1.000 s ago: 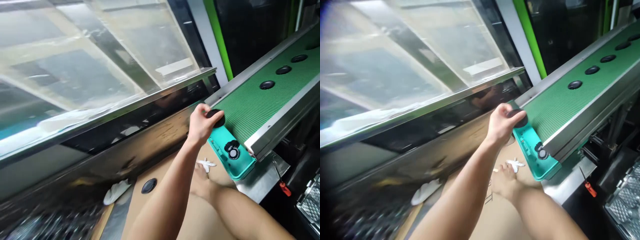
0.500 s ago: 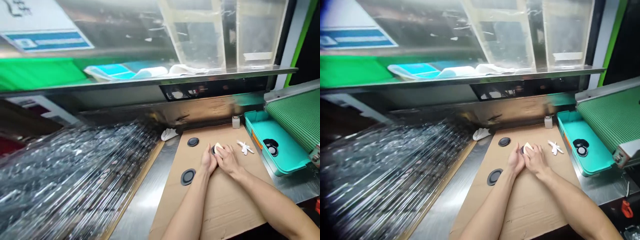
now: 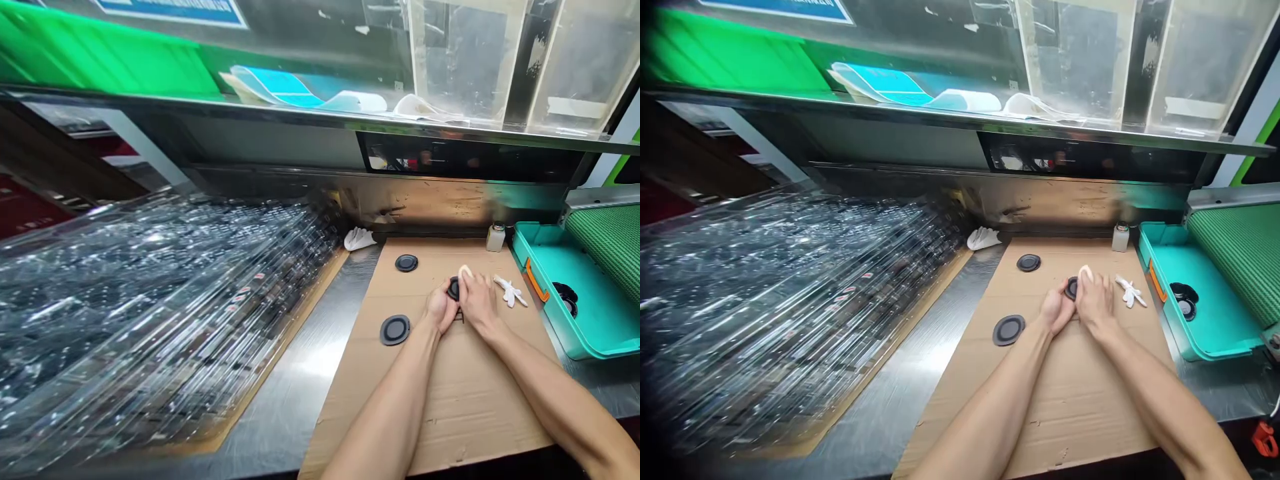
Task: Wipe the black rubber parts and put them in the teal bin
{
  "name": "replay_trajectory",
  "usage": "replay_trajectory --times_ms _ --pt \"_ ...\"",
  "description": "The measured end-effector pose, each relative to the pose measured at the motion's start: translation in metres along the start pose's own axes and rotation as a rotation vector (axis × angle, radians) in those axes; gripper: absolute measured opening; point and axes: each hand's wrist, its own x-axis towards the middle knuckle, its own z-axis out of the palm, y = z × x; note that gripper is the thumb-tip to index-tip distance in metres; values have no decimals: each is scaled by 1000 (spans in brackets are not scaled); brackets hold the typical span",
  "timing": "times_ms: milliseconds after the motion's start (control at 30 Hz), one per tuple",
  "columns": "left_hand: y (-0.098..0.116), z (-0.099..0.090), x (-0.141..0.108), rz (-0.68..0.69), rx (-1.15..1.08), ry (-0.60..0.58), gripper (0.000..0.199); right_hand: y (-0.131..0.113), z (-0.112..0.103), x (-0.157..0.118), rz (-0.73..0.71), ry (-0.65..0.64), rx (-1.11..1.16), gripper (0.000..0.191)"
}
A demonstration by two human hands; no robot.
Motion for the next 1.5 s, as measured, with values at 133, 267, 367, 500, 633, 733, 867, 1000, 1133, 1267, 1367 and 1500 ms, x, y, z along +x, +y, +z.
replay_trajectory --times_ms 133,267,367,500,633,733,867,1000,1133,1267,1367,1500 --pt "2 -1 0 -3 -16 3 30 12 4 7 -97 -28 18 39" --pt "5 0 -2 30 -9 22 34 47 1 28 126 31 190 35" --pt "6 1 -1 32 -17 12 34 60 -10 33 176 114 394 53" --pt "4 2 1 68 -38 51 34 52 -25 24 42 -172 535 55" --pt "2 2 -1 80 -2 45 34 49 -27 21 -1 -330 579 58" --pt "-1 2 -3 80 16 38 33 55 -23 22 51 -233 580 43" --pt "-7 2 -3 116 84 -5 26 58 -16 26 134 -201 578 34" --pt "-10 0 -1 154 167 -32 24 50 -8 28 186 -265 789 31" --pt "-9 -2 -1 101 127 20 27 46 -8 26 89 -386 841 27" --pt "-10 -1 -2 98 113 0 28 41 -19 22 87 -218 496 29" --pt "-11 1 -3 120 95 11 27 28 -21 19 145 -157 172 38" --pt "-11 1 -3 116 90 56 29 15 -19 18 177 -200 -14 44"
